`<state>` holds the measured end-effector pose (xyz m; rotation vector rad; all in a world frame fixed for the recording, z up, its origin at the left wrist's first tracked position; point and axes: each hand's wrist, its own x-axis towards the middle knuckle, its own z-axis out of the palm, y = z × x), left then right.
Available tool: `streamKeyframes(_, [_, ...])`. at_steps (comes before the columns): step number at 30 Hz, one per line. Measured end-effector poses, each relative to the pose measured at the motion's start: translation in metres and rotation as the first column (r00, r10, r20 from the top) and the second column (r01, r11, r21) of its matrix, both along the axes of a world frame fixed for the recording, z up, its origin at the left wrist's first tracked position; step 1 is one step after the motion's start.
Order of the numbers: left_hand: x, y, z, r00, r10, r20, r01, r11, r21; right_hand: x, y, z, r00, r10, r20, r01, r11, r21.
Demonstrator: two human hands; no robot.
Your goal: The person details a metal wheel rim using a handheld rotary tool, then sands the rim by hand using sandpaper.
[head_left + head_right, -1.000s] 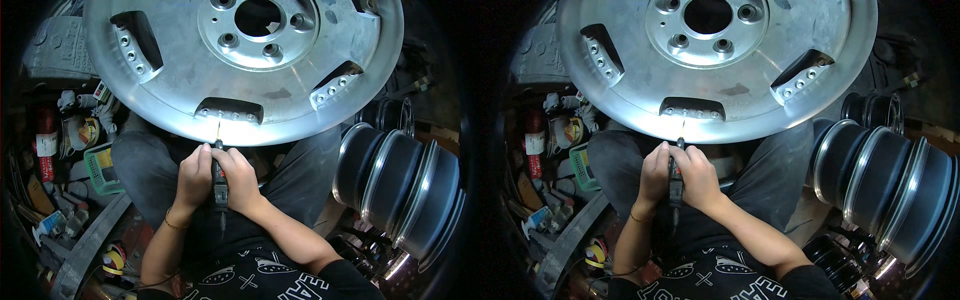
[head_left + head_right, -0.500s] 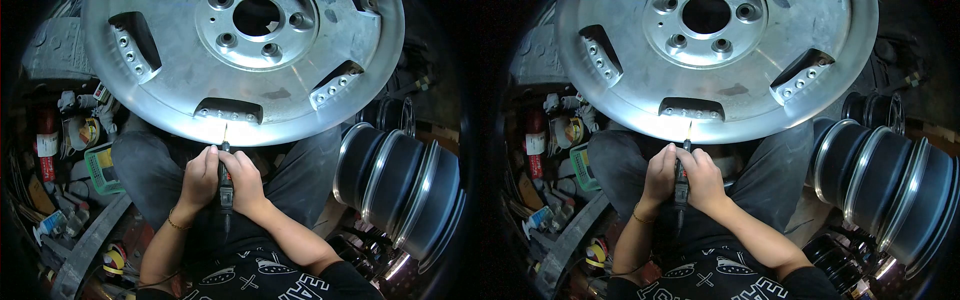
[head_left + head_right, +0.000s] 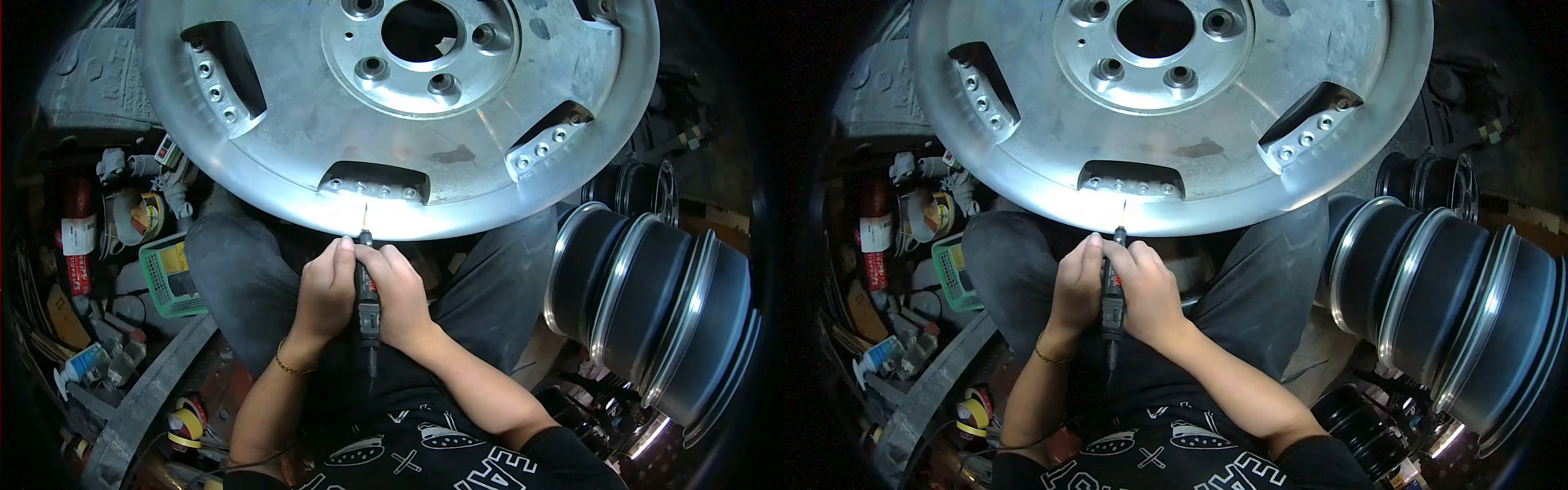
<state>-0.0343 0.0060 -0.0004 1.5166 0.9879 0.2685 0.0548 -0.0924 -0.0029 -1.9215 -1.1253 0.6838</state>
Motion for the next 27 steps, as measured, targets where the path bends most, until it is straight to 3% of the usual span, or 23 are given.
streamKeyframes(4, [-0.004, 0.005, 0.001, 0.998, 0.044, -0.036, -0.045, 0.999, -0.024, -0.001, 0.009, -0.005, 1.000, 0.022, -0.017, -0.020, 0.997, 0.075])
streamKeyframes(13, [0.008, -0.002, -0.002, 0.994, -0.109, 0.016, 0.109, 0.994, 0.024, 0.008, -0.008, -0.001, 0.999, -0.032, 0.002, 0.032, 0.999, 0.003])
streamKeyframes(20, [-0.005, 0.007, 0.006, 0.996, 0.049, -0.071, -0.049, 0.999, -0.006, -0.002, 0.015, -0.004, 0.999, 0.031, -0.030, -0.028, 0.994, 0.106])
streamKeyframes(27, [0.007, -0.002, 0.000, 0.998, -0.052, -0.038, 0.053, 0.998, 0.034, 0.007, -0.005, 0.001, 1.000, -0.011, 0.004, 0.011, 1.000, 0.004])
